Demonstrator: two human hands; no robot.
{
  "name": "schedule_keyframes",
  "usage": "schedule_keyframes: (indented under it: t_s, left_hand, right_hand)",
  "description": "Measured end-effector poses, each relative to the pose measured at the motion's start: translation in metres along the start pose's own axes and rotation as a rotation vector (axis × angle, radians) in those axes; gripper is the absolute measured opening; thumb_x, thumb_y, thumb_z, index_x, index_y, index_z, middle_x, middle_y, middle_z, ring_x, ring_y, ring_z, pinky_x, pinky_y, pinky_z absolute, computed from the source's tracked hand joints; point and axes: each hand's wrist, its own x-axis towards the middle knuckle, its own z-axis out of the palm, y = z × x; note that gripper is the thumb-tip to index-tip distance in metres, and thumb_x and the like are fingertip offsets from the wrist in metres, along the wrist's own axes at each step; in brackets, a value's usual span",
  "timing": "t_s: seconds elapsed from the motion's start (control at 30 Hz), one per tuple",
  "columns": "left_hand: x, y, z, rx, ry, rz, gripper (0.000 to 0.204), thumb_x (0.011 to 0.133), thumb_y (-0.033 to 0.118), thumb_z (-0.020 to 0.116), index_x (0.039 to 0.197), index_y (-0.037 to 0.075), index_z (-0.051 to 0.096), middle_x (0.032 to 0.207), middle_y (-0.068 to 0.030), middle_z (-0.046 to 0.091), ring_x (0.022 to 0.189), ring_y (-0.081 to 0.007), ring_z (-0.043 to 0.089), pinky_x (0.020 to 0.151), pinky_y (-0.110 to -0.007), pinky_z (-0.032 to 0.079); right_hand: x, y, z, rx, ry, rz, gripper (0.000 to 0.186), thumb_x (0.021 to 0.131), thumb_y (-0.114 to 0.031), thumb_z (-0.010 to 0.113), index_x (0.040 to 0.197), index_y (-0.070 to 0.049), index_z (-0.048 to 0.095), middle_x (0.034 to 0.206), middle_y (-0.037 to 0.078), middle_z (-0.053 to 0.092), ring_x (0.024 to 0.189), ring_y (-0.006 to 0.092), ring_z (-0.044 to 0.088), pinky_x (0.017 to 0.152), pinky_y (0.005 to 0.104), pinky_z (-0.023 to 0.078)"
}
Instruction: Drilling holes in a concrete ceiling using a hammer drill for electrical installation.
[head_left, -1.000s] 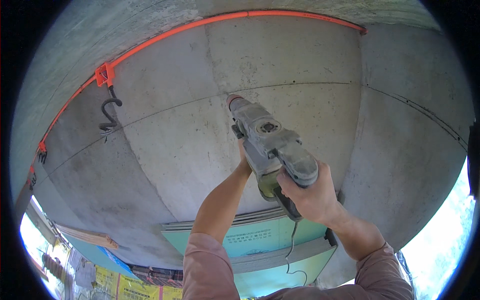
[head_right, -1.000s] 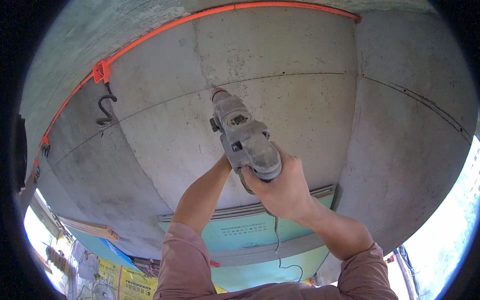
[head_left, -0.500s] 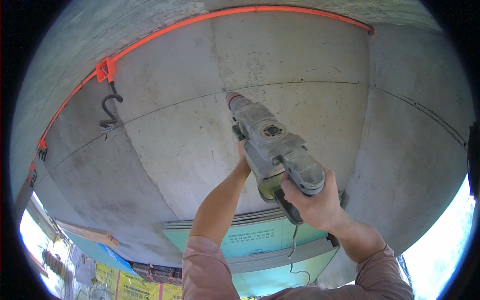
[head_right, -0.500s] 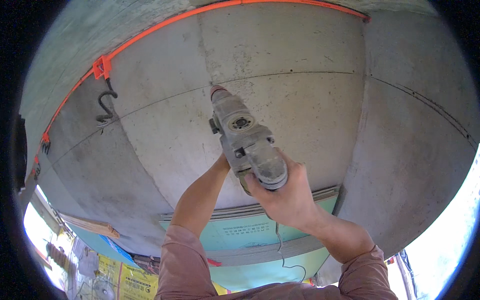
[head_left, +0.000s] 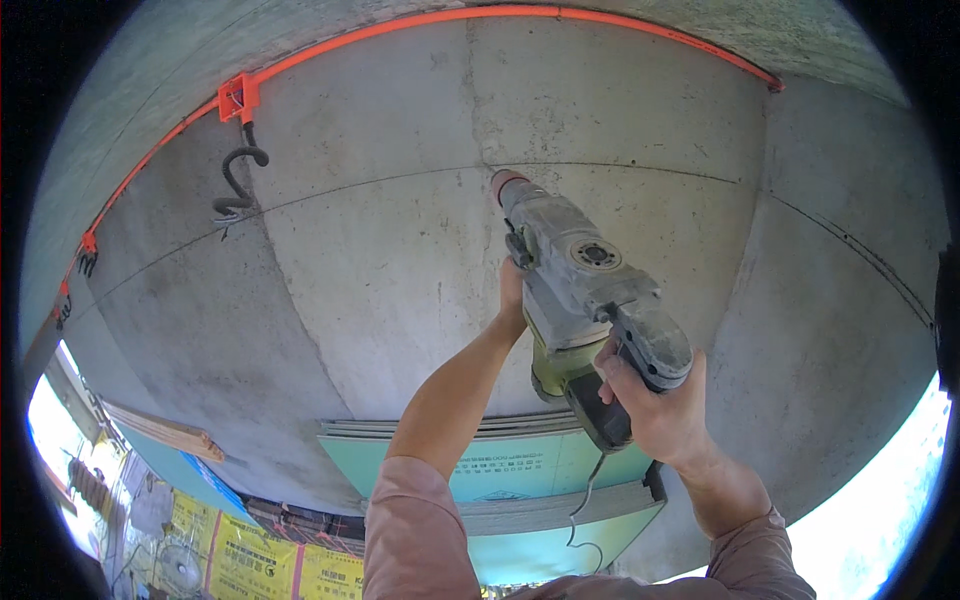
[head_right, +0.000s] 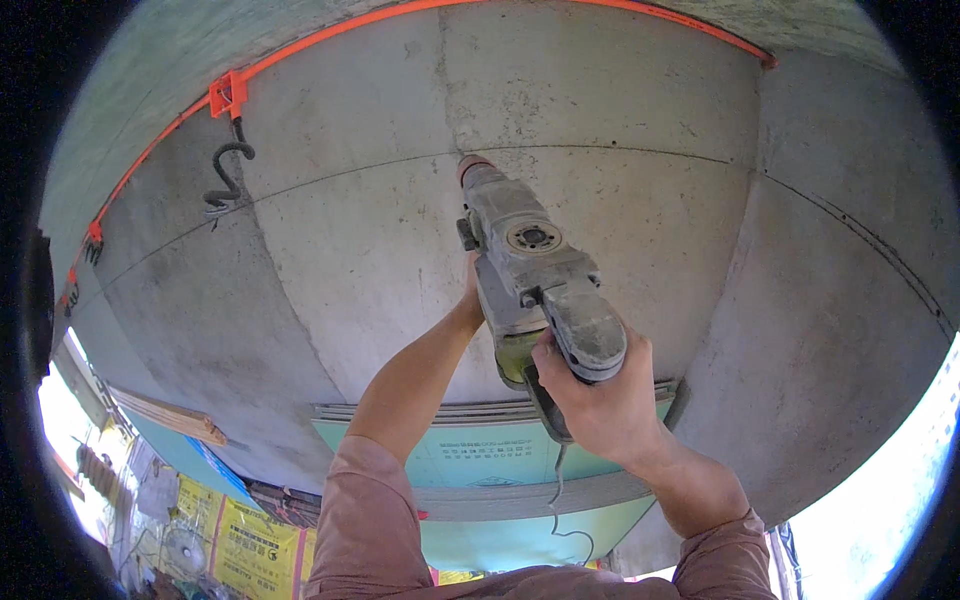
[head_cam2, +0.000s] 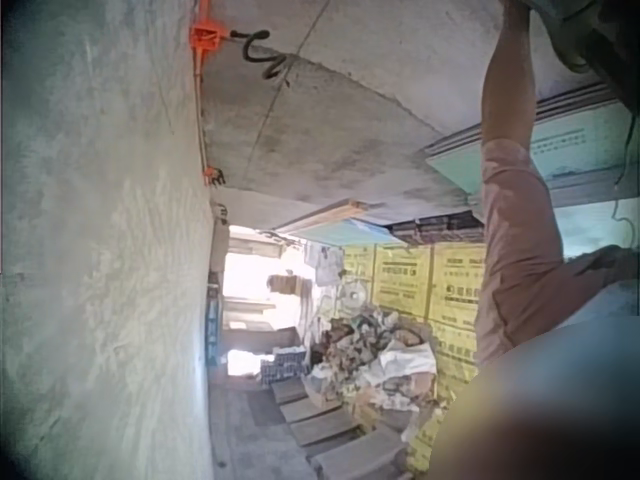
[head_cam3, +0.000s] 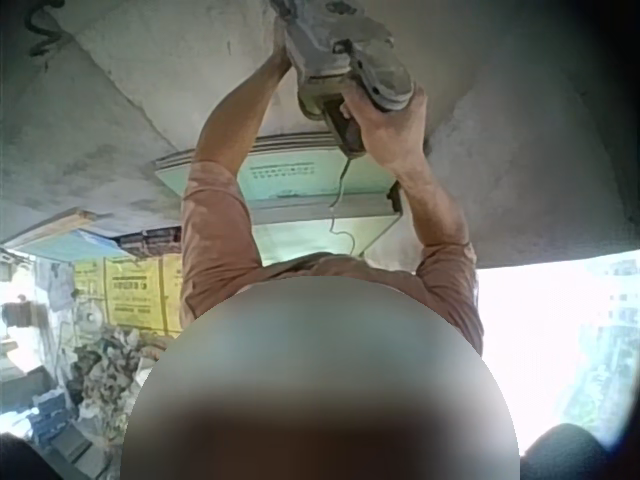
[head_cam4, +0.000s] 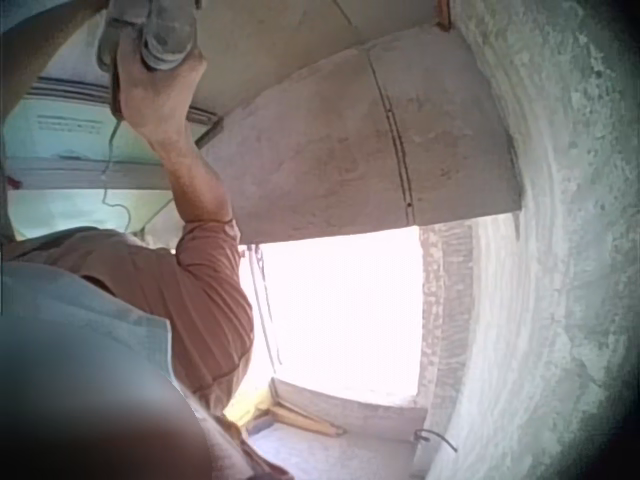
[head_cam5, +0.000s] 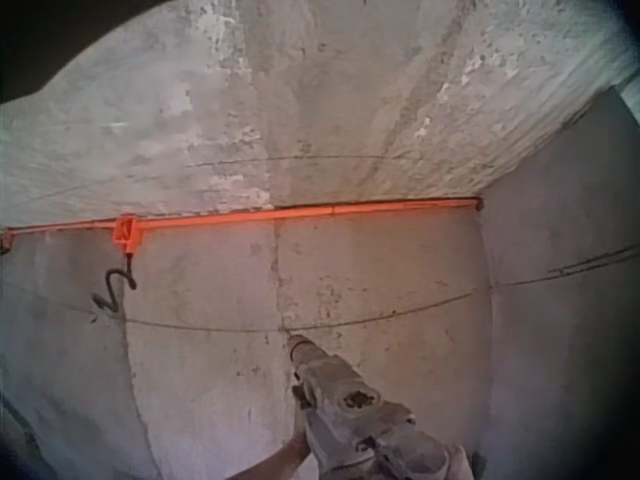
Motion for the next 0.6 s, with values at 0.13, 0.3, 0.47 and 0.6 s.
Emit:
schedule_keyframes:
  t_s: [0.13, 0.3, 0.47, 0.6]
  left_hand:
    - [0.011, 0.000, -0.020, 0.170, 0.158, 0.059, 0.035, 0.092, 0.029, 0.052, 0.105, 0.000, 0.068, 0.100, -0.0089, 0.069, 0.087, -0.0174, 0.065, 0.079, -0.033, 0.051]
    - [0.019, -0.007, -0.019, 0.012, 0.071, 0.036, 0.038, 0.092, 0.030, 0.050, 0.099, -0.001, 0.069, 0.094, -0.0067, 0.069, 0.081, -0.0154, 0.062, 0.075, -0.034, 0.050]
    - [0.027, -0.020, -0.011, 0.002, 0.118, 0.022, 0.036, 0.088, 0.030, 0.056, 0.093, -0.003, 0.070, 0.088, -0.0052, 0.070, 0.080, -0.0146, 0.060, 0.073, -0.037, 0.050]
    - [0.027, -0.008, -0.012, 0.402, 0.096, 0.265, 0.033, 0.080, 0.026, 0.068, 0.096, -0.003, 0.067, 0.085, -0.0170, 0.072, 0.079, -0.0156, 0.061, 0.072, -0.041, 0.049]
  right_hand:
    - [0.001, -0.007, 0.003, 0.056, -0.028, 0.013, 0.011, 0.088, -0.002, 0.064, 0.098, 0.002, 0.060, 0.082, 0.005, 0.064, 0.067, 0.0108, 0.060, 0.059, 0.0268, 0.050]
    - [0.004, -0.013, 0.006, -0.020, -0.065, 0.022, 0.014, 0.091, 0.000, 0.061, 0.104, 0.004, 0.059, 0.087, 0.008, 0.063, 0.065, 0.0131, 0.059, 0.055, 0.0273, 0.050]
    - [0.007, -0.027, 0.014, 0.005, 0.027, 0.034, 0.011, 0.089, -0.005, 0.067, 0.095, 0.003, 0.062, 0.076, 0.004, 0.064, 0.062, 0.0107, 0.059, 0.057, 0.0271, 0.048]
    - [0.008, -0.037, 0.021, -0.002, 0.013, 0.003, 0.010, 0.091, -0.003, 0.063, 0.097, 0.005, 0.061, 0.077, 0.006, 0.063, 0.060, 0.0123, 0.059, 0.054, 0.0273, 0.048]
